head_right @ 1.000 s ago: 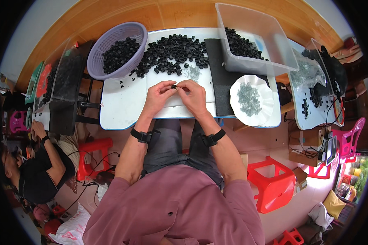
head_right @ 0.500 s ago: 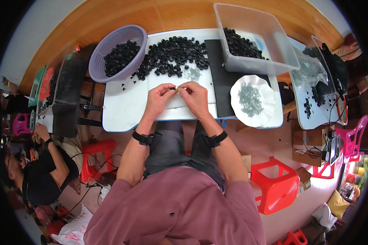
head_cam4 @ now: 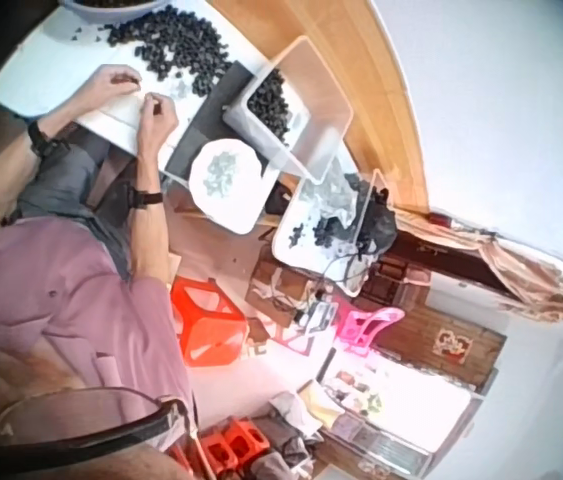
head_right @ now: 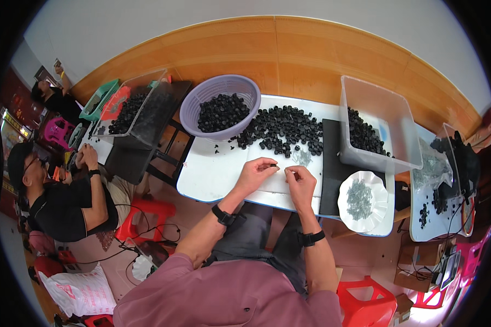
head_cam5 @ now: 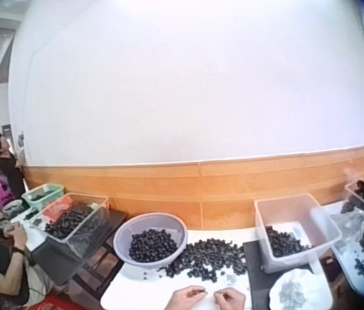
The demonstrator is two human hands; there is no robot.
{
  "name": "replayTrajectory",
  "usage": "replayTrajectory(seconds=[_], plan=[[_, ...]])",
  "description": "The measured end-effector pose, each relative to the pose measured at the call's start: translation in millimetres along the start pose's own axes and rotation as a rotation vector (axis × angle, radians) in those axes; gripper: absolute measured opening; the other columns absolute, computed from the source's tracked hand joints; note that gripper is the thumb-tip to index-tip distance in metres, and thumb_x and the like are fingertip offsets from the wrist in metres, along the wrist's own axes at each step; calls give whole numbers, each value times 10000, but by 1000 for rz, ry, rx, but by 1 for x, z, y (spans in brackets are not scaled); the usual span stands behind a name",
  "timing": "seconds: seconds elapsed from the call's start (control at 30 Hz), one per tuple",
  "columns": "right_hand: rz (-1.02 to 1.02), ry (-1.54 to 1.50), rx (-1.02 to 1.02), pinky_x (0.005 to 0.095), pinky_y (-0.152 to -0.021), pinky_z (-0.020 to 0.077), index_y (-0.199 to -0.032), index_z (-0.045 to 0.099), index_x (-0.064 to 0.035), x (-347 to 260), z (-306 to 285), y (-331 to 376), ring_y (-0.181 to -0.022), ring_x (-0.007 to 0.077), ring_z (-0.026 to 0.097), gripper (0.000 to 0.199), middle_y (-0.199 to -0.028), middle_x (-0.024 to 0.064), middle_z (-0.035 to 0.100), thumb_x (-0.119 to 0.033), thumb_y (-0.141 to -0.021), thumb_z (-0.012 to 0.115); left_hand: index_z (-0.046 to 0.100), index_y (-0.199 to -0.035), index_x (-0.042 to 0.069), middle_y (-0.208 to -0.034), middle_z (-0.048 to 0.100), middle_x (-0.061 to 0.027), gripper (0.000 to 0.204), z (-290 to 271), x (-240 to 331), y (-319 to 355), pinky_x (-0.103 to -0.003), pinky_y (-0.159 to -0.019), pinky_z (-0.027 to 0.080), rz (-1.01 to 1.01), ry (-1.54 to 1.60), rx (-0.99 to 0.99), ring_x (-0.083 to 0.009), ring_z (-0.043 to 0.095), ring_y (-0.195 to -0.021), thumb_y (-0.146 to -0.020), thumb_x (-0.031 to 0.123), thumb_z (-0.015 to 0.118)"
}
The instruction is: Assembling black plastic components with small clear parts on a table.
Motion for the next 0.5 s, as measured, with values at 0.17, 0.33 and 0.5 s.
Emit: replayTrajectory(seconds=[0.17, 0.33, 0.5], plan=[[-1, 10, 7, 238, -598, 485, -928, 751, 26, -2, -1, -3, -637, 92, 644, 69, -791, 54, 707, -34, -895, 742, 766, -1068, 14, -1015, 764, -44, 190, -72, 87, -35, -269, -837, 564, 254, -188, 153, -98, 692, -921, -893, 86, 792], [-193, 65, 207, 260, -641, 498, -981, 727, 12, -29, -20, -4, -703, 112, 627, 73, -889, 69, 706, -22, -919, 712, 533, -1453, 55, -1442, 587, -171, 700, -130, 199, -48, -397, -1092, 457, 579, -770, 449, -329, 542, -1342, -798, 1, 775], [-221, 112, 417, 295, -738, 518, -1086, 684, -2, -34, -40, -2, -824, 161, 630, 143, -964, 76, 650, -4, -947, 652, 747, -1073, 16, -986, 725, -137, 213, -81, 112, -39, -344, -758, 560, 381, -587, 177, -272, 703, -859, -863, 46, 732]])
Point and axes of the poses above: each hand's wrist, its own y-axis away from the middle knuckle, its own z-axis out of the palm, x = y × z, the point moved 10 cm from there along -y, towards the middle knuckle
